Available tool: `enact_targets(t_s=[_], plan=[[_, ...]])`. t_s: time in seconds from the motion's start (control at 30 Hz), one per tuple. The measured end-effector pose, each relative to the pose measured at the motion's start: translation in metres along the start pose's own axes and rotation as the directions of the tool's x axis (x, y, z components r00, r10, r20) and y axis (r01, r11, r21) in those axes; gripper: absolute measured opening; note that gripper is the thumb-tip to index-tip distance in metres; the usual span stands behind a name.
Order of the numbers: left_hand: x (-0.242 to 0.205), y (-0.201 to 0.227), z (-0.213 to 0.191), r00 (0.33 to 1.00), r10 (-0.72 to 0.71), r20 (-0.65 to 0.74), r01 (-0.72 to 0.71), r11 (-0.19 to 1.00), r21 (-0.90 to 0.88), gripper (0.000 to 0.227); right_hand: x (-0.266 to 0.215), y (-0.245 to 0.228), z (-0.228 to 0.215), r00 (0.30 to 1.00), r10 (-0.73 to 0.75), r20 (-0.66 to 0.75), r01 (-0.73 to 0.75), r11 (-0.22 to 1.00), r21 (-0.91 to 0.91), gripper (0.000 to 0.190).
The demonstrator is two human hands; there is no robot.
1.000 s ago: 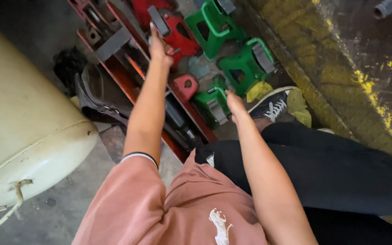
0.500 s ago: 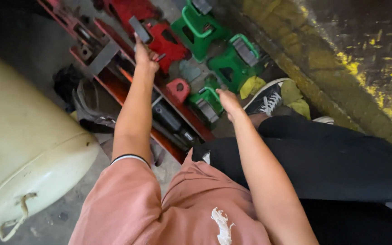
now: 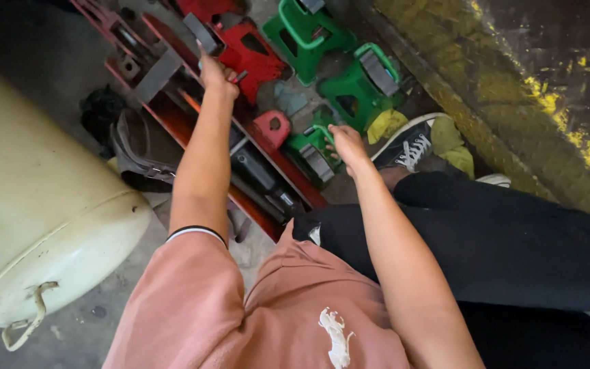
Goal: The person cleans a green metal car jack with a yellow cloth, wiping its surfaces thoroughly. They then place it aside and pick up a red metal car jack, cleaning it with the same cloth. Finally, they clean a long, dark metal tool with the cloth.
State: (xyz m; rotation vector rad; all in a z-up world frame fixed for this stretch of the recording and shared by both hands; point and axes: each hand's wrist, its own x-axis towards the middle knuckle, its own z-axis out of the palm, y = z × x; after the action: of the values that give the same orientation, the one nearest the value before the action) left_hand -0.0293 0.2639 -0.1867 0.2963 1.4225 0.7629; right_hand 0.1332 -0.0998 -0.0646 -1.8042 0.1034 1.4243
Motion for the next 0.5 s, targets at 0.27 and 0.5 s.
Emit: enact_targets(t_s=[0.27,0.5], plan=[[-0.037,0.004,0.004,0.975,-0.113,0.19,0.109,0.994,0.03,0.056,-0.004,-0.008,0.003,0.999,0.009,-0.045,-0.011,0.999,-0.041,0.033],[-0.052,-0.002,0.008,0.936,-0.028,0.351,0.049,0.998,-0.05,0.062,0.006,0.009,0.005,1.0,-0.028,0.0,0.028,0.998,-0.054,0.034]])
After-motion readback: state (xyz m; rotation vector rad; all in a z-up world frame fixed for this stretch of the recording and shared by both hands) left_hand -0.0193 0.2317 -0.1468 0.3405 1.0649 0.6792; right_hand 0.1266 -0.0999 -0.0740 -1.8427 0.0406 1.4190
